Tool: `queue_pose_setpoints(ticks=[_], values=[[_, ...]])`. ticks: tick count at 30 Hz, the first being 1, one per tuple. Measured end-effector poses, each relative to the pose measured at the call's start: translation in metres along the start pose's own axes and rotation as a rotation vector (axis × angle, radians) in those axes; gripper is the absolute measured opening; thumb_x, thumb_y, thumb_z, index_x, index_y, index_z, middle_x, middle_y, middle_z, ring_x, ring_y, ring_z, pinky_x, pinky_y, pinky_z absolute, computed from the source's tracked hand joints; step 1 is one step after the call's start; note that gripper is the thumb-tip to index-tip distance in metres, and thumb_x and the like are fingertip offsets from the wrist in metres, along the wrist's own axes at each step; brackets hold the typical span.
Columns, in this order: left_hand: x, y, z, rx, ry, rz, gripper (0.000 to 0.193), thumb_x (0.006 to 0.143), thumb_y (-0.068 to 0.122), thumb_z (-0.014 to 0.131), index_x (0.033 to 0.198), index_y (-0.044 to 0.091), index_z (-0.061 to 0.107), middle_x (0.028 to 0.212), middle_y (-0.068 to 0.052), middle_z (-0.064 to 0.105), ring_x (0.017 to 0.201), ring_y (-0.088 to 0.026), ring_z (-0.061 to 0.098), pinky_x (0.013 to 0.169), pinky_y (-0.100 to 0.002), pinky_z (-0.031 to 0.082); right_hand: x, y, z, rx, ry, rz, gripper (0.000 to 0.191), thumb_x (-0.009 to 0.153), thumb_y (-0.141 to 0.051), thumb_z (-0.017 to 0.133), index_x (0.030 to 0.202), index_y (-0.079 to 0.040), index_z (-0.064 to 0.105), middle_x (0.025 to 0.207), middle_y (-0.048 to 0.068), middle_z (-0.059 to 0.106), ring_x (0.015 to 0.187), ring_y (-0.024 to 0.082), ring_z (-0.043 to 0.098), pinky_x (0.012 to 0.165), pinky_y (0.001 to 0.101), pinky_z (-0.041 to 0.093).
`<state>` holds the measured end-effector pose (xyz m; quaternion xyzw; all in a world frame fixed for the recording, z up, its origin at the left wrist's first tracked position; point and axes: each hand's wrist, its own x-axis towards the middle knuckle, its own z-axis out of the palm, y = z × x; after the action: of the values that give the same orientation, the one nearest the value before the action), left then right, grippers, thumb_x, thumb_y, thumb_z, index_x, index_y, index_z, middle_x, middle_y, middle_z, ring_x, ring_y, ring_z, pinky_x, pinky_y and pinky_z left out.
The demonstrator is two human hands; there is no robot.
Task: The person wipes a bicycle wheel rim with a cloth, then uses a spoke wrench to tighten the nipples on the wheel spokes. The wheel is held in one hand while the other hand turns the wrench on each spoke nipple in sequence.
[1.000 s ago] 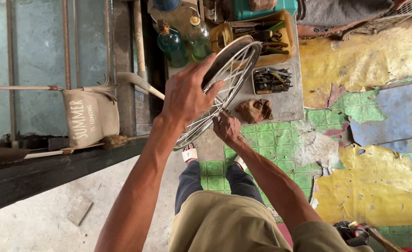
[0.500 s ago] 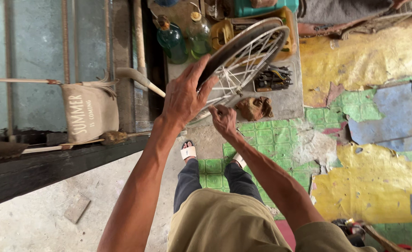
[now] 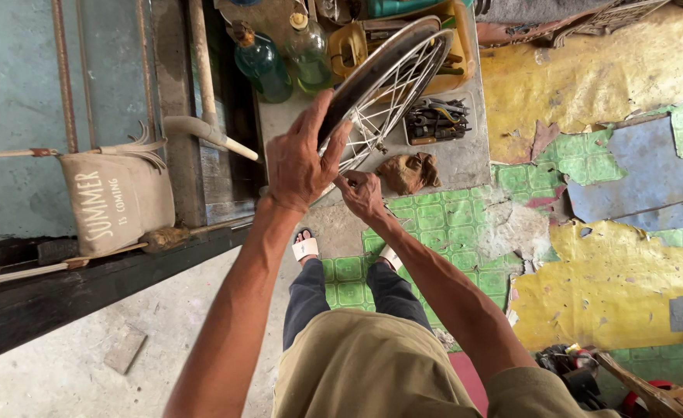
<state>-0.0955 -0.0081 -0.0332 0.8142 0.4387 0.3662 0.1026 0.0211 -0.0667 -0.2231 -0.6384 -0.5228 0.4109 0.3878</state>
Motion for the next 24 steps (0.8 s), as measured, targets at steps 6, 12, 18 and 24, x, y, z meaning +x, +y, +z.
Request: queue_pose_setpoints(ticks=[6, 12, 18, 24], values=[[0.04, -0.007, 0.018, 0.088, -0.115, -0.042, 0.031, 0.106, 0.036, 0.066, 0.113, 0.006, 0.061, 0.095, -0.013, 0.072, 0.065, -0.018, 0.067, 0.047, -0.031, 0.057, 0.004, -0.004, 0.0, -0.017, -0.035, 0.025, 0.048, 0.091, -0.047, 0.071, 0.083, 0.0, 0.077, 0.054, 0.011, 0.058, 0.048, 0.016, 0.049, 0.051, 0.0392, 0.042], [0.048, -0.008, 0.031, 0.096, -0.169, -0.027, 0.045, 0.108, 0.043, 0.059, 0.128, 0.003, 0.055, 0.1, -0.017, 0.075, 0.061, -0.022, 0.07, 0.045, -0.034, 0.056, 0.008, -0.008, 0.002, 0.016, -0.036, 0.044, 0.051, 0.089, -0.051, 0.071, 0.081, -0.001, 0.077, 0.053, 0.007, 0.06, 0.046, 0.015, 0.052, 0.048, 0.0382, 0.043], [0.043, -0.015, 0.034, 0.103, -0.196, -0.066, 0.043, 0.11, 0.042, 0.057, 0.133, 0.006, 0.053, 0.101, -0.017, 0.075, 0.065, -0.024, 0.075, 0.046, -0.033, 0.059, -0.001, -0.011, 0.007, 0.0, 0.021, 0.034, 0.049, 0.094, -0.047, 0.069, 0.083, 0.0, 0.074, 0.056, 0.01, 0.057, 0.049, 0.016, 0.052, 0.051, 0.0379, 0.044], [0.042, -0.026, 0.026, 0.019, -0.189, -0.088, 0.039, 0.112, 0.039, 0.057, 0.133, 0.007, 0.054, 0.108, -0.019, 0.076, 0.073, -0.025, 0.078, 0.054, -0.033, 0.065, -0.011, 0.003, 0.0, 0.6, -0.236, 0.339, 0.038, 0.101, -0.032, 0.053, 0.125, -0.003, 0.051, 0.091, 0.009, 0.059, 0.07, 0.018, 0.06, 0.056, 0.0371, 0.052]])
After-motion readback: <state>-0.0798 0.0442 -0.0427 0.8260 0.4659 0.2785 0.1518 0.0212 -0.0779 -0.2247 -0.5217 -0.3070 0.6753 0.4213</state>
